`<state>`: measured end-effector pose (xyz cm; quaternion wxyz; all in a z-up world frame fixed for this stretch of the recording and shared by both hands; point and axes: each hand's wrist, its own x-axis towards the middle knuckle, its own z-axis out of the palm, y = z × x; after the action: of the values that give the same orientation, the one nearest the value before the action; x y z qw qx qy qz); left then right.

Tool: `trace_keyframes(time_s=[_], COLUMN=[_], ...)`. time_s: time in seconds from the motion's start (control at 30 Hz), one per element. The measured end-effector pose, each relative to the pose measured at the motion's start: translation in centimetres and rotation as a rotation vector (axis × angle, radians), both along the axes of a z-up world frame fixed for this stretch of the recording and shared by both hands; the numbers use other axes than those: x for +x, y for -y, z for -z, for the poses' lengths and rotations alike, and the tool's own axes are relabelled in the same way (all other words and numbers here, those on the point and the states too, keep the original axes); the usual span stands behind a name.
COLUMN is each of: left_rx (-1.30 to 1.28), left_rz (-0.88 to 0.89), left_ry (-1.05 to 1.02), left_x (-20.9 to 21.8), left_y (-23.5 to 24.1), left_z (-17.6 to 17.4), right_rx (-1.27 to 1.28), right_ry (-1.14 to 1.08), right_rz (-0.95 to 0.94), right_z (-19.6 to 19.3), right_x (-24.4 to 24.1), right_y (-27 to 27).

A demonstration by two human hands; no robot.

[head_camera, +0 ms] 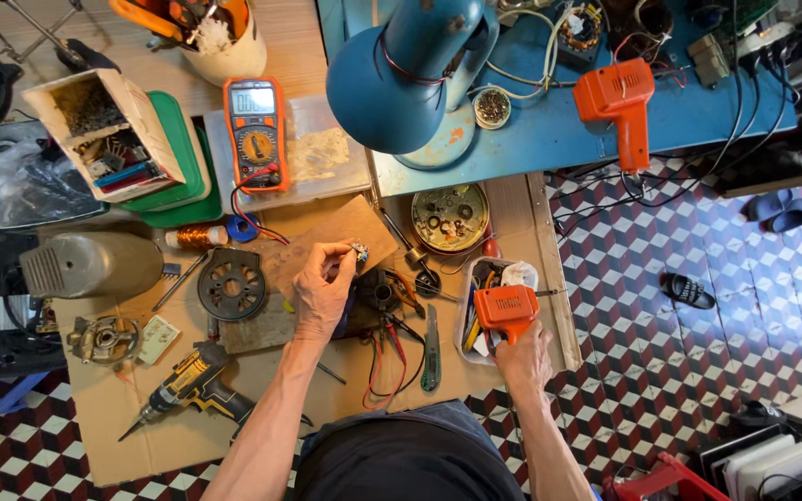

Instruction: The person holds a small electronic component and uses a heat gun to apply heat to its surface. The person repeatedly adjusts the component and directs the heat gun at different spots on the component.

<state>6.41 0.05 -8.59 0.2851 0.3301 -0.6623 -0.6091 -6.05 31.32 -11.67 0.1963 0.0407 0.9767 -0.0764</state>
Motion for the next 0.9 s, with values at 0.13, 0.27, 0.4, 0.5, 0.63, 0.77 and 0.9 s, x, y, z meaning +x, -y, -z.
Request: trace_keyframes(time_s=[0.13,0.27,0.4,0.5,0.63,0.77,0.9], left_rx=[-0.052,-0.068,0.007,0.002,0.091,0.105,0.139], left_rz=[0.008,0.004,0.018,0.013,0.034,0.037,0.059], left_ry=[0.092,0.044,0.022,0.048,0.017,0.108,0.091], left_x=[0.1,0.1,0.0,0.1,0.1,0.3,0.3], left_y=[0.1,0.3,0.6,0.8,1.2,1.0,1.3], left_z=[0.3,0.1,0.1,0.1,-0.5,-1.1,-1.0], right_rx=[-0.077,-0.092,-0.601,-1.141,-1.102,-1.137,-1.217], right_ry=[-0.057,-0.251,-0.235,-0.101,-0.069,-0.174,-0.072], right_rz=[0.065,-0.056,0.082,0.043,0.12,-0.001,0.022], right_z=[1.2,-1.4,-6.0,-9.0,-11.7,-13.4,-13.5], right_x=[-0.8,-0.1,-0.8,-3.0,-7.3,-11.4,-14.3], right_y=[-0.1,-1.2,-2.3,-0.3,6.0,11.4,14.2])
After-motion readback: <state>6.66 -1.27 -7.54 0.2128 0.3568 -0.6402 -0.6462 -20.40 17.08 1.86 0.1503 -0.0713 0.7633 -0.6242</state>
